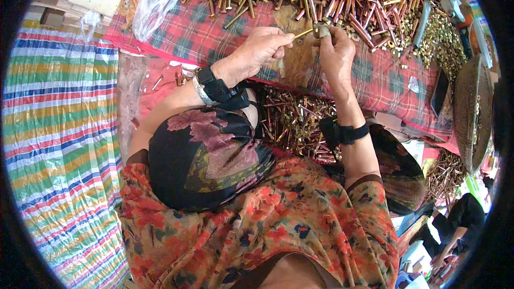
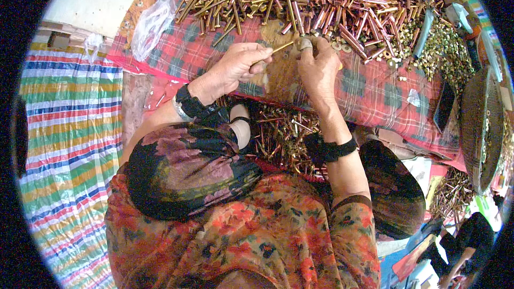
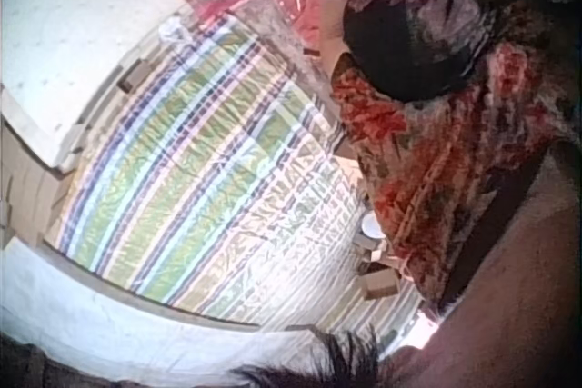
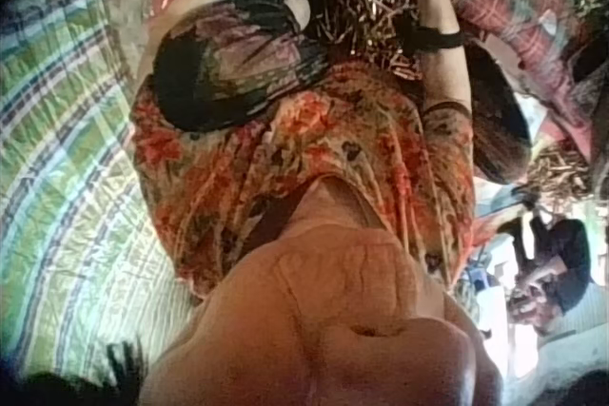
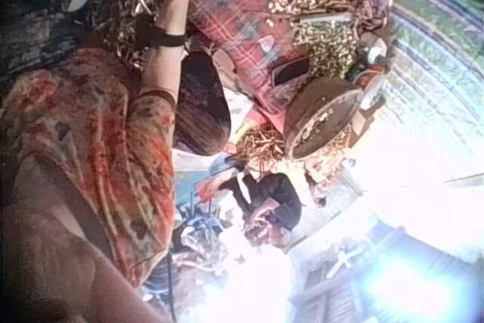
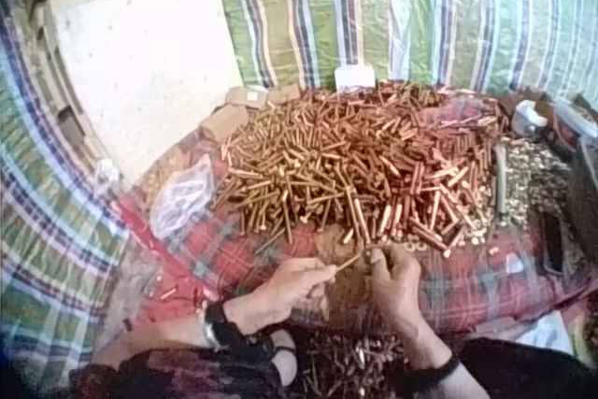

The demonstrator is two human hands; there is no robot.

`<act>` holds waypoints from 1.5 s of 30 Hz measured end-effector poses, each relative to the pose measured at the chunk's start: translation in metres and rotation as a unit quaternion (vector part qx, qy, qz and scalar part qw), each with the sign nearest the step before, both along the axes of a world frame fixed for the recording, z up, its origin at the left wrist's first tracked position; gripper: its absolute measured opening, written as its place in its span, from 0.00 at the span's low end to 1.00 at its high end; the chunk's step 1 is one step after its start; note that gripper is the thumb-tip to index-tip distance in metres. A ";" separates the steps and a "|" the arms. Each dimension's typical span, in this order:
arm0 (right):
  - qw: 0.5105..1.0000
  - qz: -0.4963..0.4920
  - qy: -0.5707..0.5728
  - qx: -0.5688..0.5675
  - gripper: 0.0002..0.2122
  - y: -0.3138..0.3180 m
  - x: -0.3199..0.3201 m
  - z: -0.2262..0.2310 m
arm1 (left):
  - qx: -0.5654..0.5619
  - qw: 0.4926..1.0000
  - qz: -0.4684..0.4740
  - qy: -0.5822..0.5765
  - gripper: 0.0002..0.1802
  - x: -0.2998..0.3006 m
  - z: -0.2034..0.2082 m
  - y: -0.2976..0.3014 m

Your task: Fitting gold sleeves onto red rods in a workshop environment.

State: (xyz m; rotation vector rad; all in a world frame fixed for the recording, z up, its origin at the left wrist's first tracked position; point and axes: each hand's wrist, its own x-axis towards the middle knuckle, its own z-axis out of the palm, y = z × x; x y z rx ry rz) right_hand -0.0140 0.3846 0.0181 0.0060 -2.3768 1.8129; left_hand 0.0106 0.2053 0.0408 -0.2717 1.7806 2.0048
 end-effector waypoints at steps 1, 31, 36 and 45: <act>1.000 -0.004 0.000 0.001 0.07 0.000 0.002 -0.004 | 0.001 1.000 -0.012 -0.008 0.14 0.000 0.005 0.004; 0.844 -0.069 0.172 0.503 0.09 0.071 -0.009 0.009 | -0.051 0.994 0.017 0.090 0.13 -0.001 0.005 0.001; 0.926 0.038 0.198 0.318 0.13 0.051 0.000 0.013 | -0.104 0.989 -0.007 0.103 0.12 -0.001 0.012 -0.002; 0.937 0.084 0.214 0.262 0.17 0.047 -0.002 0.009 | -0.163 0.963 -0.029 0.215 0.11 -0.002 0.011 -0.007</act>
